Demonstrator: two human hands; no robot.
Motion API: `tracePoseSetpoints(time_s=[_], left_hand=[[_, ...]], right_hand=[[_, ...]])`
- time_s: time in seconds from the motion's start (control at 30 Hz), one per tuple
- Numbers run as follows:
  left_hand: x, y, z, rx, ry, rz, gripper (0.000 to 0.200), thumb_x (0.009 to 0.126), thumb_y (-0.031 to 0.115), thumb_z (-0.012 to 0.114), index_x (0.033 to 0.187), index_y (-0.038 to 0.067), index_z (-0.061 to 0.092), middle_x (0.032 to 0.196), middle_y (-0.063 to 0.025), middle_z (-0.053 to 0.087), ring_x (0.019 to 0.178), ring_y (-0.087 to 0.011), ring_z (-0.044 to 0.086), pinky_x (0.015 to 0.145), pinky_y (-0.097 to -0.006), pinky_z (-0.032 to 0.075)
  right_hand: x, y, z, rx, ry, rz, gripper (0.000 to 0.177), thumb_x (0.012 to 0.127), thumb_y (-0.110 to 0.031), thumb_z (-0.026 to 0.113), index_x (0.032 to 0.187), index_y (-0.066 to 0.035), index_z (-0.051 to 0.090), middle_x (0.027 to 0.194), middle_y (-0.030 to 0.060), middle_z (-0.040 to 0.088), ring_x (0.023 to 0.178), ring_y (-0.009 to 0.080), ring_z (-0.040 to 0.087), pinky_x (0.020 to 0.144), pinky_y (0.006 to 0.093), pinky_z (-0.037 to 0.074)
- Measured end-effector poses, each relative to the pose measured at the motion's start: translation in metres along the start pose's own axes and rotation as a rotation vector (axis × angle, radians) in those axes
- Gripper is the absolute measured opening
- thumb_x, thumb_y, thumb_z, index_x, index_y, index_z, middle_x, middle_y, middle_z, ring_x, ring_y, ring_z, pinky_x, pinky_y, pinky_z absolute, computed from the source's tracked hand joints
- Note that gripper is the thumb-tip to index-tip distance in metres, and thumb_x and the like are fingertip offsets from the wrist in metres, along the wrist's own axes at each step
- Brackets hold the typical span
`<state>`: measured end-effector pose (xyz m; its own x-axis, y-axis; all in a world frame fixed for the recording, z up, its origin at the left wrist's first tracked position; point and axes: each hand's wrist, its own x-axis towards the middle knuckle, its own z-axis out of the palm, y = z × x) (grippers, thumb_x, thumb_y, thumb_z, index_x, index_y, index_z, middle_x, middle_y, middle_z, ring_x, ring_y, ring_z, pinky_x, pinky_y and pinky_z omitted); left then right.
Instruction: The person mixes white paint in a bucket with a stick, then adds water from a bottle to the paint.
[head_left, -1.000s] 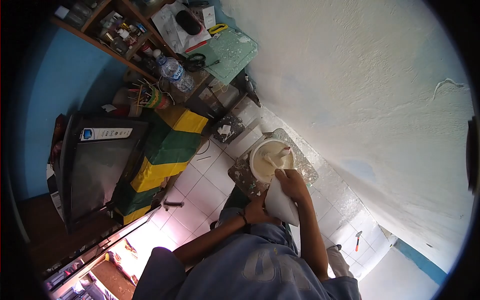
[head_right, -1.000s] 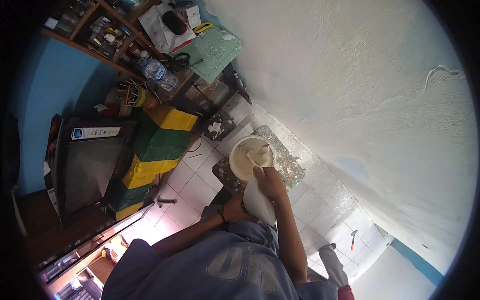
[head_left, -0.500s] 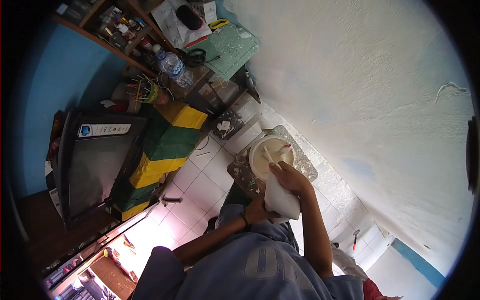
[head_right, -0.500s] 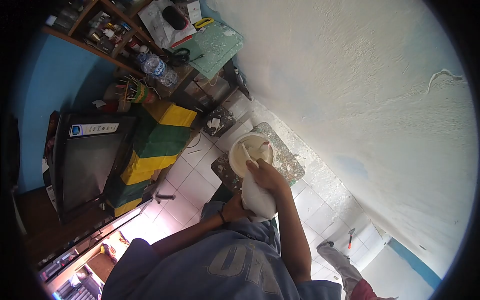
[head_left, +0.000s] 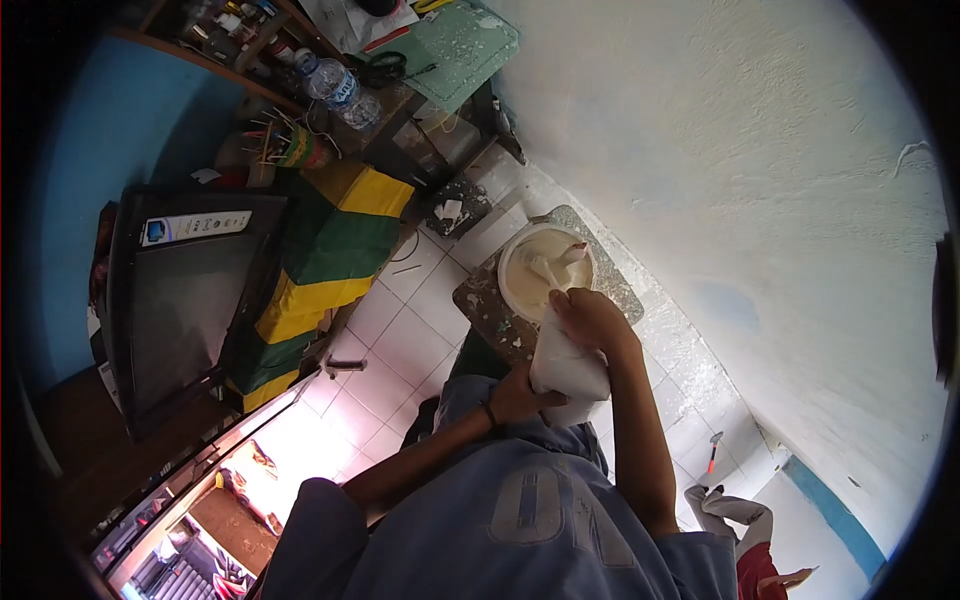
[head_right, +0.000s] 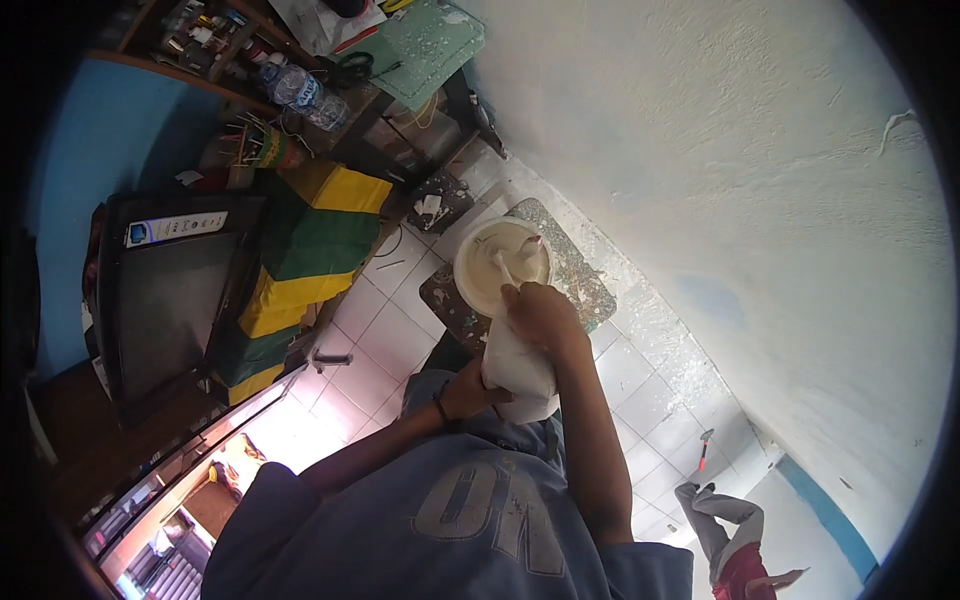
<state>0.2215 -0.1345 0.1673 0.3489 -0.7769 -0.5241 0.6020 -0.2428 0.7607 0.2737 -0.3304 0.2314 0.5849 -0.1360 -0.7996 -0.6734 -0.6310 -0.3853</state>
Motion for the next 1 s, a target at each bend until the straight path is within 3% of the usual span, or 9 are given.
tracePoseSetpoints(time_s=[0.17,0.3,0.4,0.5,0.7,0.77,0.9,1.0], left_hand=[[-0.008,0.015,0.009,-0.277,-0.042,-0.042,0.048,0.082,0.018,0.072,0.119,-0.001,0.048,0.101,-0.0152,0.063,0.076,-0.0256,0.067,0.048,-0.0345,0.059],[-0.007,0.020,0.010,-0.362,-0.023,-0.040,0.046,0.086,0.019,0.068,0.121,-0.001,0.046,0.100,-0.0146,0.062,0.074,-0.0262,0.067,0.046,-0.0350,0.058],[-0.009,0.033,0.011,-0.381,-0.006,-0.039,0.047,0.088,0.022,0.066,0.123,0.000,0.044,0.100,-0.0140,0.062,0.073,-0.0257,0.067,0.045,-0.0342,0.057],[-0.012,0.039,0.007,-0.368,0.001,-0.042,0.048,0.089,0.026,0.064,0.124,0.000,0.044,0.100,-0.0135,0.062,0.073,-0.0246,0.067,0.044,-0.0331,0.056],[-0.013,0.058,0.000,-0.408,-0.049,-0.028,0.051,0.091,0.035,0.060,0.127,0.004,0.041,0.103,-0.0122,0.060,0.075,-0.0215,0.067,0.042,-0.0303,0.054],[-0.013,0.063,-0.003,-0.365,-0.084,-0.033,0.053,0.092,0.036,0.058,0.131,0.007,0.037,0.109,-0.0121,0.057,0.080,-0.0210,0.066,0.042,-0.0304,0.054],[-0.010,0.058,-0.005,-0.391,-0.033,-0.045,0.054,0.091,0.035,0.058,0.131,0.007,0.037,0.106,-0.0117,0.057,0.077,-0.0189,0.066,0.040,-0.0285,0.051],[-0.001,0.057,-0.006,-0.381,0.006,-0.027,0.051,0.092,0.033,0.057,0.130,0.006,0.038,0.104,-0.0108,0.058,0.075,-0.0172,0.065,0.039,-0.0274,0.050]], right_hand=[[0.000,-0.005,-0.002,-0.042,0.013,0.034,0.058,0.093,-0.045,0.042,0.124,0.003,0.051,0.111,0.0250,0.062,0.104,0.0383,0.061,0.092,0.0445,0.045],[0.007,-0.011,-0.010,-0.093,-0.049,0.031,0.070,0.090,-0.049,0.044,0.135,0.005,0.040,0.116,0.0240,0.061,0.109,0.0358,0.060,0.095,0.0419,0.045],[0.007,-0.020,-0.009,-0.146,0.018,0.059,0.075,0.087,-0.054,0.048,0.132,0.007,0.041,0.117,0.0287,0.058,0.111,0.0374,0.058,0.096,0.0423,0.044],[0.003,-0.028,-0.018,-0.176,-0.054,0.013,0.081,0.086,-0.056,0.048,0.136,0.007,0.037,0.119,0.0279,0.058,0.111,0.0376,0.058,0.097,0.0408,0.044],[0.011,-0.032,-0.033,-0.187,-0.214,-0.008,0.075,0.084,-0.053,0.051,0.134,0.002,0.044,0.118,0.0275,0.059,0.110,0.0376,0.059,0.094,0.0395,0.045],[0.015,-0.036,-0.035,-0.241,-0.226,-0.021,0.073,0.083,-0.053,0.052,0.132,0.001,0.047,0.119,0.0258,0.059,0.110,0.0366,0.059,0.094,0.0388,0.045],[0.028,-0.031,-0.027,-0.231,-0.154,-0.065,0.072,0.083,-0.052,0.052,0.132,-0.001,0.047,0.117,0.0229,0.061,0.111,0.0356,0.059,0.095,0.0368,0.044],[0.029,-0.028,-0.036,-0.148,-0.211,-0.081,0.074,0.082,-0.054,0.054,0.132,0.000,0.047,0.122,0.0242,0.058,0.116,0.0339,0.056,0.098,0.0357,0.041]])
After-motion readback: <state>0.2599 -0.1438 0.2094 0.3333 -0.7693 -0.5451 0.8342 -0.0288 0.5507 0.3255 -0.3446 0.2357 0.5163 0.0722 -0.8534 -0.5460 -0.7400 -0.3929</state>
